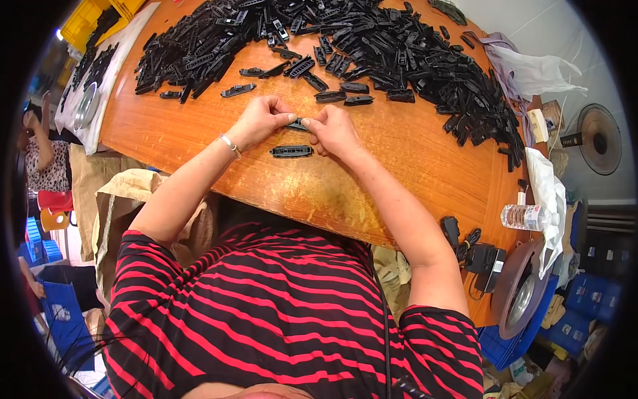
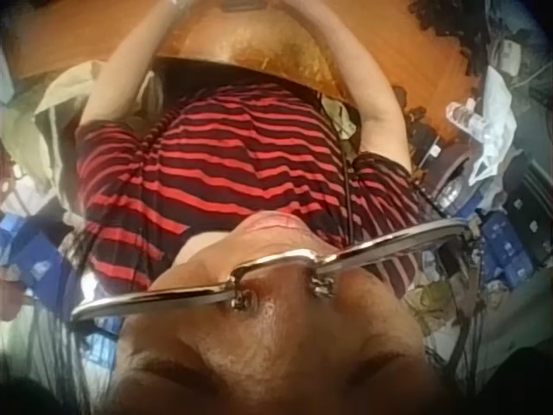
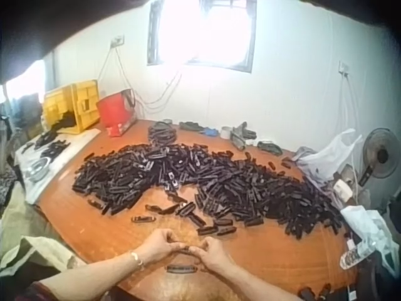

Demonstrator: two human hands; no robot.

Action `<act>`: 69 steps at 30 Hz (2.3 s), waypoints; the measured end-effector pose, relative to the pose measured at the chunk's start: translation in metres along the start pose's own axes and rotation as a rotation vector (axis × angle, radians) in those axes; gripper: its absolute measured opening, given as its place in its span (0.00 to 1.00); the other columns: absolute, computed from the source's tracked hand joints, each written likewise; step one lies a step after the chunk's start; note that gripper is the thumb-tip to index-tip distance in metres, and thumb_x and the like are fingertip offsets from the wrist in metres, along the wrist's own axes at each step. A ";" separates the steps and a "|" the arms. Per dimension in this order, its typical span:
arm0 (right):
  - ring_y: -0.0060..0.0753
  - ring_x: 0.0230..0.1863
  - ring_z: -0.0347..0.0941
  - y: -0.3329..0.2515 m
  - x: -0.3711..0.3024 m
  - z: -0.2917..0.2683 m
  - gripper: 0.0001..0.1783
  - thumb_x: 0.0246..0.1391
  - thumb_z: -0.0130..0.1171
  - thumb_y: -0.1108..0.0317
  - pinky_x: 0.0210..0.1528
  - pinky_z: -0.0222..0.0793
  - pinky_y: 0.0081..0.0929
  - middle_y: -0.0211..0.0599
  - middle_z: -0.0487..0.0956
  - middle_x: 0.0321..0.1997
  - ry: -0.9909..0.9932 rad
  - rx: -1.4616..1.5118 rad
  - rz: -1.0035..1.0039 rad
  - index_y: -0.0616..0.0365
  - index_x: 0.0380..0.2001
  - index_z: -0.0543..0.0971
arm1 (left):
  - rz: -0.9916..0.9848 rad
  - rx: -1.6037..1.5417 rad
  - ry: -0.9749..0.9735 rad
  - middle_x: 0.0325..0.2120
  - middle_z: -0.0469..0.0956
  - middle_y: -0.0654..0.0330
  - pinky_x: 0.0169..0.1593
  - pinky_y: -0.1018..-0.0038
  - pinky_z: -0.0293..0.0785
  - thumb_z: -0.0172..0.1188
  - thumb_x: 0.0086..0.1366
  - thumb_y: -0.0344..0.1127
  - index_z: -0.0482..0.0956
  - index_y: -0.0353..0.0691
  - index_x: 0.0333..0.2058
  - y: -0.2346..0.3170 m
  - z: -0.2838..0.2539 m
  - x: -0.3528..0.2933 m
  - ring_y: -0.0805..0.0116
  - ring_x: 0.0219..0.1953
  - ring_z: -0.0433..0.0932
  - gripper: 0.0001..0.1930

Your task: Manually assemble small black plastic components at a workbench.

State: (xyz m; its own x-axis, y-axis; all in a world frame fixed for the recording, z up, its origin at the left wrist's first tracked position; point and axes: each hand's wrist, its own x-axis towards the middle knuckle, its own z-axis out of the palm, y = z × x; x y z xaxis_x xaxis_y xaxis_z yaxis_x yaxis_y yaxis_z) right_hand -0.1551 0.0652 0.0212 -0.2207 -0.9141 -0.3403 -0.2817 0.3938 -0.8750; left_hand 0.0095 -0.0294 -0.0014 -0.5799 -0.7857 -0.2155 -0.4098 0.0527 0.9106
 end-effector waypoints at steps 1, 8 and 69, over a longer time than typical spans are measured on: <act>0.20 0.12 0.67 -0.002 0.001 -0.002 0.14 0.56 0.62 0.65 0.12 0.61 0.21 0.34 0.75 0.18 -0.024 0.002 0.040 0.61 0.29 0.68 | -0.001 0.001 0.011 0.22 0.75 0.66 0.24 0.81 0.66 0.65 0.60 0.32 0.75 0.36 0.29 -0.001 0.001 0.000 0.80 0.20 0.70 0.08; 0.21 0.11 0.68 -0.020 0.016 -0.013 0.16 0.56 0.63 0.63 0.11 0.62 0.21 0.37 0.77 0.17 -0.186 -0.140 0.175 0.61 0.26 0.70 | -0.151 0.178 -0.059 0.21 0.78 0.59 0.32 0.71 0.73 0.70 0.54 0.41 0.76 0.37 0.25 0.008 -0.008 0.007 0.68 0.25 0.76 0.15; 0.52 0.33 0.74 0.016 0.005 0.002 0.11 0.47 0.66 0.67 0.33 0.71 0.42 0.42 0.73 0.33 0.254 -0.701 -0.648 0.57 0.30 0.73 | 0.350 1.121 0.144 0.34 0.76 0.50 0.41 0.61 0.74 0.63 0.50 0.27 0.75 0.36 0.32 -0.001 -0.095 0.022 0.51 0.40 0.77 0.09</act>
State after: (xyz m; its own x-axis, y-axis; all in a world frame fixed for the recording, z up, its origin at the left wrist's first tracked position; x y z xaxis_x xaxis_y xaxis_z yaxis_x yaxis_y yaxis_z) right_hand -0.1591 0.0669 0.0052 0.0009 -0.9575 0.2884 -0.8900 -0.1322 -0.4363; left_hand 0.0637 -0.1054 0.0262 -0.7280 -0.6796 0.0910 -0.6749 0.7336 0.0791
